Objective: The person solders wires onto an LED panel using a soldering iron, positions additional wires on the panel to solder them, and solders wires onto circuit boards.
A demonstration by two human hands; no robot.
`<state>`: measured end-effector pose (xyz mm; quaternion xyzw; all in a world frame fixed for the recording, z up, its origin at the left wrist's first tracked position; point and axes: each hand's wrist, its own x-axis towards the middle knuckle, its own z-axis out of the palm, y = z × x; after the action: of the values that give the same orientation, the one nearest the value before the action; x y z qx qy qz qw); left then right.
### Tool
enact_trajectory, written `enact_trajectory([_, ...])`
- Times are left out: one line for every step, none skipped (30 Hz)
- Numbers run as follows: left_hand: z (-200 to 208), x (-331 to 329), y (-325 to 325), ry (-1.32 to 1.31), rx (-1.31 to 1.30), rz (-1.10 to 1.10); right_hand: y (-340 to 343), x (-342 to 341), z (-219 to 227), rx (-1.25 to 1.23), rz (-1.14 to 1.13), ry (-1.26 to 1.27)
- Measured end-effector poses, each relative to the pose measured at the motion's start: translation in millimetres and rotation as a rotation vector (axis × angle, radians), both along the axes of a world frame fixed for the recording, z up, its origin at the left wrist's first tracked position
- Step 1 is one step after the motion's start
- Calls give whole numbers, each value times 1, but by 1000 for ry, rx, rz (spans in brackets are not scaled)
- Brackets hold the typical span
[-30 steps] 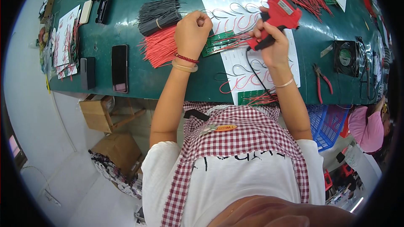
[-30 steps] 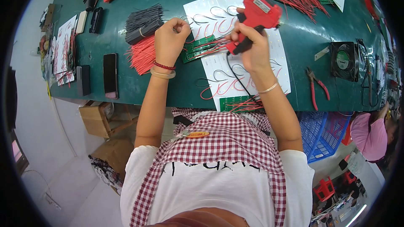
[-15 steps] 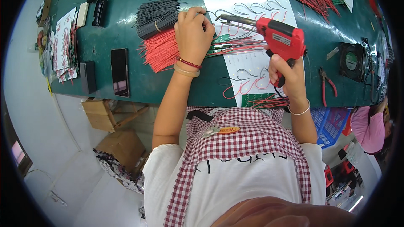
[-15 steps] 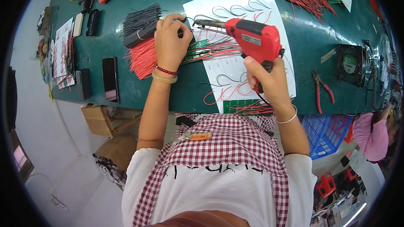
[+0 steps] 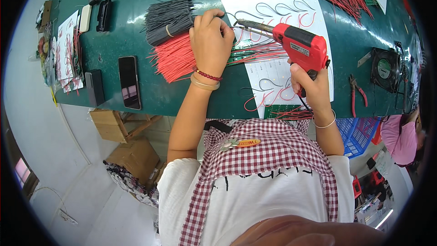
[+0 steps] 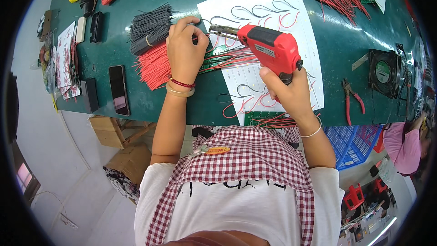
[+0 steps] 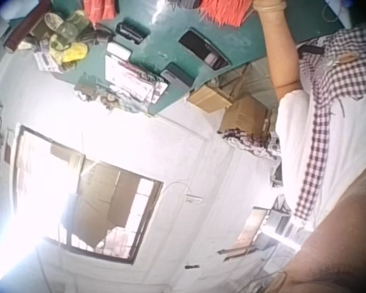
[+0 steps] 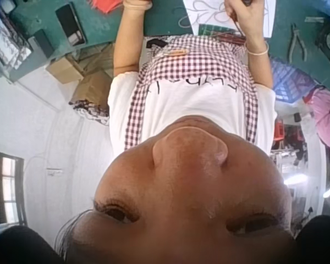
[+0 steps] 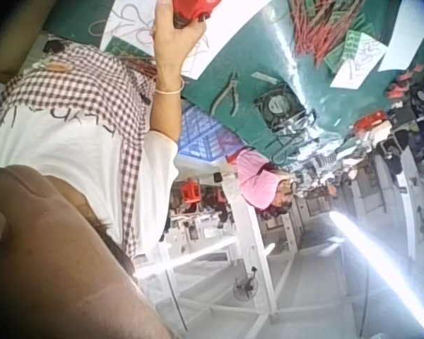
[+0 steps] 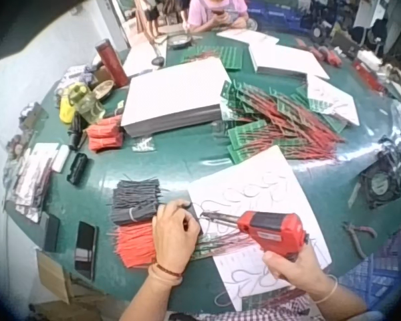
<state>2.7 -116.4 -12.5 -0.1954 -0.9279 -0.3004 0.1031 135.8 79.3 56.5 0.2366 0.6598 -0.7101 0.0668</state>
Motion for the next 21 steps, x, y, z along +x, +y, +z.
enact_trajectory([0, 1, 0, 4, 0, 10, 0, 1, 0, 1, -1, -2])
enact_trajectory([0, 1, 1, 9, -1, 21, 1, 1, 0, 21, 22, -15])
enact_trajectory([0, 1, 1, 8, -2, 21, 1, 1, -1, 41, 45, -27])
enact_trajectory([0, 2, 2, 15, -2, 25, 1, 1, -1, 40, 46, -28])
enact_trajectory([0, 2, 2, 20, -3, 29, 2, 2, -2, 25, 29, -22])
enact_trajectory([0, 3, 3, 19, -3, 29, 2, 2, -3, 9, 13, -15])
enact_trajectory([0, 3, 3, 20, -9, 36, 3, 2, -3, 9, 13, -17])
enact_trajectory([0, 3, 3, 23, -16, 44, 3, 2, -2, 0, 13, -10])
enact_trajectory([0, 4, 3, 23, -18, 44, 3, 1, -2, -10, 12, -3])
enact_trajectory([-1, 4, 4, 28, 9, 33, 3, 1, -1, -11, 13, -3])
enact_trajectory([-2, 4, 4, 33, 36, 22, 3, 2, -2, 2, -2, 12])
enact_trajectory([-2, 5, 4, 32, 35, 23, 3, 3, -2, 16, -17, 27])
enact_trajectory([-2, 5, 4, 34, 29, 27, 3, 3, -2, 14, -16, 27])
enact_trajectory([-2, 5, 4, 36, 26, 30, 3, 2, -2, 37, -5, 10])
enact_trajectory([-2, 5, 4, 36, 26, 30, 2, 2, -2, 60, 7, -8])
enact_trajectory([-2, 5, 4, 37, 28, 30, 2, 2, -2, 60, 7, -8])
enact_trajectory([-2, 5, 4, 39, 30, 29, 2, 2, -3, 62, 14, -11])
enact_trajectory([-2, 5, 4, 38, 29, 28, 2, 2, -3, 64, 21, -14])
enact_trajectory([-3, 5, 4, 48, 26, 29, 2, 2, -2, 63, 21, -14])
enact_trajectory([-3, 5, 4, 57, 23, 30, 2, 2, 0, 90, 43, -33])
enact_trajectory([-3, 5, 4, 57, 22, 30, 1, 3, 1, 117, 66, -51])
